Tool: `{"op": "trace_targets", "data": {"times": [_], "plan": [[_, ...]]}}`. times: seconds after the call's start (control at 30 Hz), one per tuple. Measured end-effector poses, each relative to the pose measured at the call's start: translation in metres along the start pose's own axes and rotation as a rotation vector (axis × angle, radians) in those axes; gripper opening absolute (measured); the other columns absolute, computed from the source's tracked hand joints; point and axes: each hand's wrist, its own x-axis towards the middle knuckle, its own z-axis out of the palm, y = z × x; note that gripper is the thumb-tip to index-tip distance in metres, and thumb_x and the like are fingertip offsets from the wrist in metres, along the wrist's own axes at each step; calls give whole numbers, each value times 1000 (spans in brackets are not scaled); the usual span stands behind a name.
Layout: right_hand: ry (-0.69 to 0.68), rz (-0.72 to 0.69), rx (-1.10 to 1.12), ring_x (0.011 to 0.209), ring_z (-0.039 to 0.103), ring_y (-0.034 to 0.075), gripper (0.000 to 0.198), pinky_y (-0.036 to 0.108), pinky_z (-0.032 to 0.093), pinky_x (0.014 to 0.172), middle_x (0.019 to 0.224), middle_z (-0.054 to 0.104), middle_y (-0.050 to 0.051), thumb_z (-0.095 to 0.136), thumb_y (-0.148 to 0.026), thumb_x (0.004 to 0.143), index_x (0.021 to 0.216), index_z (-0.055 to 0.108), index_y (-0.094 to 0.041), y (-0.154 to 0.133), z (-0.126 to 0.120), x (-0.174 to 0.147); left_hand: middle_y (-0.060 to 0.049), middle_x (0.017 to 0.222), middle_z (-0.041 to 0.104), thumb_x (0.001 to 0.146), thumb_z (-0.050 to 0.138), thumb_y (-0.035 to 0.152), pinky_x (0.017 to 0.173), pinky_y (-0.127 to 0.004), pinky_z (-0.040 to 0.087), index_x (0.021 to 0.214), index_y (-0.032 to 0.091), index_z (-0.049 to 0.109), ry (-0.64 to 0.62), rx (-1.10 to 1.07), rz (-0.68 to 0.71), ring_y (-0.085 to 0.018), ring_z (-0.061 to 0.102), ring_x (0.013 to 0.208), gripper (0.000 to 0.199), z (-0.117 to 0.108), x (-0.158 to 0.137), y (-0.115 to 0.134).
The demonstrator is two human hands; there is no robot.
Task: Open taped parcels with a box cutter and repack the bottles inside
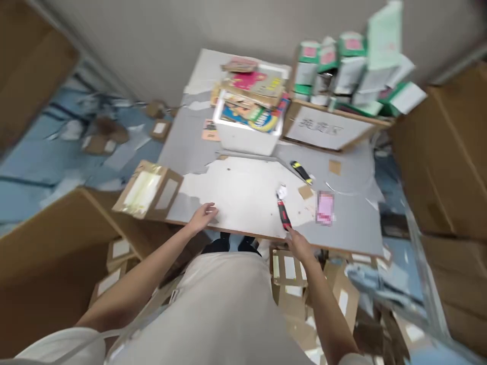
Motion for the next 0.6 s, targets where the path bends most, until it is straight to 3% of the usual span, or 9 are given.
{"op": "trace_targets", "data": {"times": [0.13,0.27,0.4,0.53,0.6], "plan": [[-131,-257,-305,115,58,29,49,39,45,94,131,56,20,44,-24,92,140,43,-12,-51,-43,88,-15,113,66,59,70,62,83,-38,50,116,14,57,309,-235,-110,-27,64,100,76,-53,-48,-54],[-198,-436,-477,112,59,29,50,38,45,91,128,58,19,44,-22,92,141,41,-12,-136,-54,142,-15,112,67,60,71,59,84,-39,50,118,15,55,498,-425,-211,-27,63,104,75,-75,-89,-98],[-252,-583,-469,115,58,29,51,38,44,93,130,56,19,45,-23,92,142,40,-13,-227,-38,160,-15,112,66,64,70,57,85,-39,50,121,15,54,586,-519,-245,-28,62,109,73,-88,-106,-118],[-332,-675,-414,118,56,28,52,37,42,97,130,56,17,50,-24,90,141,42,-15,-305,-17,160,-18,123,61,72,65,55,91,-40,48,125,14,52,544,-517,-212,-28,58,115,68,-113,-101,-118],[-307,-688,-397,126,50,28,57,38,40,102,139,48,19,52,-23,89,144,38,-14,-337,-10,159,-18,129,57,75,64,52,94,-40,47,126,15,51,530,-513,-174,-28,55,121,64,-129,-92,-114]]}}
